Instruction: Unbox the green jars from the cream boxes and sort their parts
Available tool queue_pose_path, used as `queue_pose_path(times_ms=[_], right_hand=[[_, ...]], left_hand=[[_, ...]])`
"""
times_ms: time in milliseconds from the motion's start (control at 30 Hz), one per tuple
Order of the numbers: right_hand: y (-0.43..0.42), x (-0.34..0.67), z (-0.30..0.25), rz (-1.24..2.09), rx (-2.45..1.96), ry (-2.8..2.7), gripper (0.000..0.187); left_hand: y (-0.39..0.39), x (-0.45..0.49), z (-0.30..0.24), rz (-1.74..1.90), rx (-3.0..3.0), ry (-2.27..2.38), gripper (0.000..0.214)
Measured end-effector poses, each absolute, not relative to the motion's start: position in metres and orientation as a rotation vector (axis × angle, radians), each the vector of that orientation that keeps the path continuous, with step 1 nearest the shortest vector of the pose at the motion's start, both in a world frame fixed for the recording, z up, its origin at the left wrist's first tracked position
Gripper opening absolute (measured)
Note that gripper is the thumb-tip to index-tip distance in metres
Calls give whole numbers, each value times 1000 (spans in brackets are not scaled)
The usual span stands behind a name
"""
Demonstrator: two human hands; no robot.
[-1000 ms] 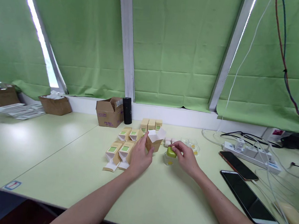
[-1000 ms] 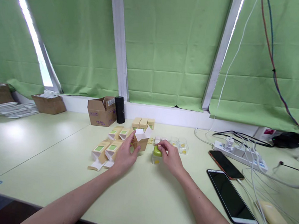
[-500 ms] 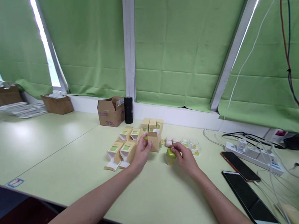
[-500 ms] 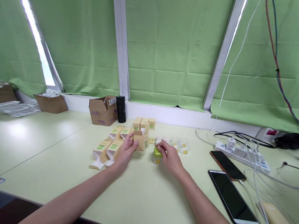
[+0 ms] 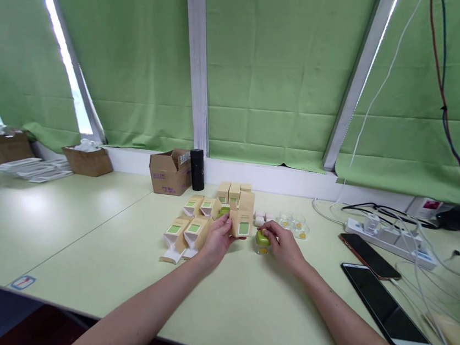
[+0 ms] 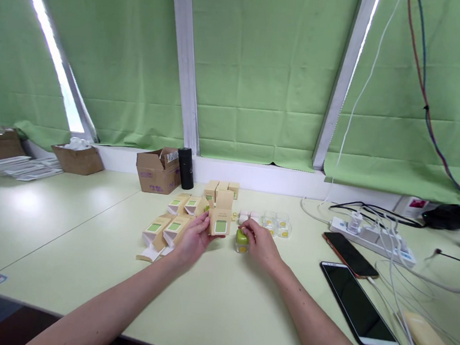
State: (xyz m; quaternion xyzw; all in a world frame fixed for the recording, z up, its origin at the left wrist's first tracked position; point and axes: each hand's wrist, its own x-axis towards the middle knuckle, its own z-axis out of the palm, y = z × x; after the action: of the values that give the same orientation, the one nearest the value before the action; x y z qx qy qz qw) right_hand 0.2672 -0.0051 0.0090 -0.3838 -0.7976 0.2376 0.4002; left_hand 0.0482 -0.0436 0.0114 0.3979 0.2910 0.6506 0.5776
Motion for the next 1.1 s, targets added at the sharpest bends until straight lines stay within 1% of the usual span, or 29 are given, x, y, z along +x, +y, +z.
queue_pose_path(times_ms=[267,567,767,867,1100], right_hand=[[-10,265,6,570,-982,-2048,26],[-16,263,7,538,-1044,-2096,21],[-17,260,9,498,-972,-1961,27],[-22,256,16,561,-918,-1872,28],[-32,246,24,724,-925,-1756,39]], left_hand=[[-47,50,14,1499,861,649,26],[-46,50,12,1453,838,614,28],[-48,50,14,1409,856,609,31],[-49,51,13,1407,870,604,32],[-57,56,14,1407,879,629,36]])
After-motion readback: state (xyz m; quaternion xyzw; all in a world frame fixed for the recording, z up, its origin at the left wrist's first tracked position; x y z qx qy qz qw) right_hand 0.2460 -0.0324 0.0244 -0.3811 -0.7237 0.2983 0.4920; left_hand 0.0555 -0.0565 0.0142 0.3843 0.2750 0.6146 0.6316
